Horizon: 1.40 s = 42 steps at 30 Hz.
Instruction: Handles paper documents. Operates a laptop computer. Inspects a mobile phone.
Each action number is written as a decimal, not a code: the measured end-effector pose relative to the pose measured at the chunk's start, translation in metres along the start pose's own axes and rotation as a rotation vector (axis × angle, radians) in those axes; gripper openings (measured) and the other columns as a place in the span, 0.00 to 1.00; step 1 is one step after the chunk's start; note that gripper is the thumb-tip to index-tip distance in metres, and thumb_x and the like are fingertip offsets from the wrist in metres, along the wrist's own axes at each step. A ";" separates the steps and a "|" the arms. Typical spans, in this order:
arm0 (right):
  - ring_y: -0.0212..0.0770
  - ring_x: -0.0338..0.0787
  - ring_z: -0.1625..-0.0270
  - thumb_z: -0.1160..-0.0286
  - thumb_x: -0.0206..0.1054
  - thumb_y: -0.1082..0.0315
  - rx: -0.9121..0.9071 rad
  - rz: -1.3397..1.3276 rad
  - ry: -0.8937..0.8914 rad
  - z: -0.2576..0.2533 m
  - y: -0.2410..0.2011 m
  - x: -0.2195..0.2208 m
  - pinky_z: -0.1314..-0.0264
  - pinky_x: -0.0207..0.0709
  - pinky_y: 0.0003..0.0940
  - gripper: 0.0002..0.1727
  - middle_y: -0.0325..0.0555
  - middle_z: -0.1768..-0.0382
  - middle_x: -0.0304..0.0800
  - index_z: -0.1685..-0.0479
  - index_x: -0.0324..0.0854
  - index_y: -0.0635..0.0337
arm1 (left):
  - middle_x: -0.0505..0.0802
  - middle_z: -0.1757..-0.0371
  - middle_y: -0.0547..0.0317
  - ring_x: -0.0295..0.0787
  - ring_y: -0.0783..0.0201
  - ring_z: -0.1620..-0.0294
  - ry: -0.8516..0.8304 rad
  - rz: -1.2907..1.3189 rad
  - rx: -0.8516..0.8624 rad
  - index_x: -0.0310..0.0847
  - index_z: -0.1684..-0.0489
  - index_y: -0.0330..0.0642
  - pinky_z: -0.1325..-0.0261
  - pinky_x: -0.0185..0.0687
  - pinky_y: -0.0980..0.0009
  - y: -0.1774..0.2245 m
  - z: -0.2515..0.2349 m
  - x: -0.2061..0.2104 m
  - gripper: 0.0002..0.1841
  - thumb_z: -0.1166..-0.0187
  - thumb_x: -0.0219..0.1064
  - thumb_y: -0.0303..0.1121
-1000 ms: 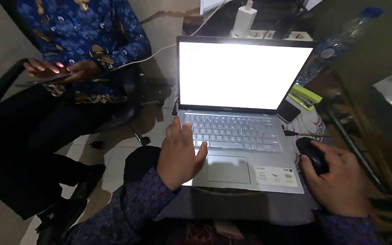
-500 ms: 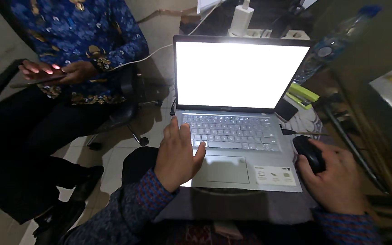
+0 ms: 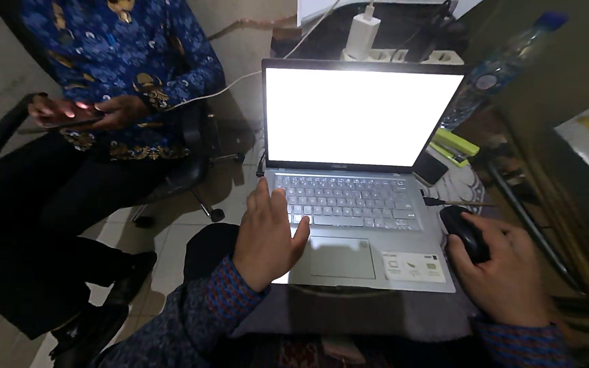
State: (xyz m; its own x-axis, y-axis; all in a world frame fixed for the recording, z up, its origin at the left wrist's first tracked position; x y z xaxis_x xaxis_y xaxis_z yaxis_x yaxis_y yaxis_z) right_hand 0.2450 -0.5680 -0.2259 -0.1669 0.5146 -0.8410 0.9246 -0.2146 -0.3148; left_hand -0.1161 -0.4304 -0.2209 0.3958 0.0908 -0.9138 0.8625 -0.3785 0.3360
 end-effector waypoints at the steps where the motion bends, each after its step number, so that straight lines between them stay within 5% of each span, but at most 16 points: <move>1: 0.64 0.83 0.36 0.26 0.62 0.46 -0.004 0.000 0.004 0.000 0.000 0.000 0.37 0.78 0.60 0.30 0.67 0.35 0.82 0.29 0.83 0.54 | 0.73 0.20 0.27 0.78 0.35 0.26 0.004 0.000 0.003 0.74 0.28 0.33 0.36 0.84 0.48 0.000 0.000 0.000 0.41 0.24 0.54 0.65; 42: 0.65 0.84 0.37 0.25 0.60 0.47 0.014 0.047 0.013 0.001 0.006 0.002 0.39 0.78 0.63 0.28 0.66 0.36 0.82 0.30 0.85 0.50 | 0.72 0.19 0.28 0.77 0.36 0.26 0.010 -0.003 0.003 0.76 0.28 0.34 0.38 0.84 0.48 0.000 0.000 0.001 0.40 0.25 0.54 0.64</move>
State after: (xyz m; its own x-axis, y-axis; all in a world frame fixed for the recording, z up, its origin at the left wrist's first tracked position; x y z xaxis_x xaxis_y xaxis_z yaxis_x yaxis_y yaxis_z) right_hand 0.2497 -0.5689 -0.2300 -0.1186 0.5140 -0.8495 0.9264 -0.2506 -0.2810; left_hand -0.1162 -0.4303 -0.2219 0.3967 0.1012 -0.9123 0.8626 -0.3810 0.3329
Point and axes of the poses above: each hand's wrist, its own z-axis away from the middle knuckle, its own x-axis out of the palm, y = z × x, the point moved 1 cm from there along -z, towards the middle knuckle
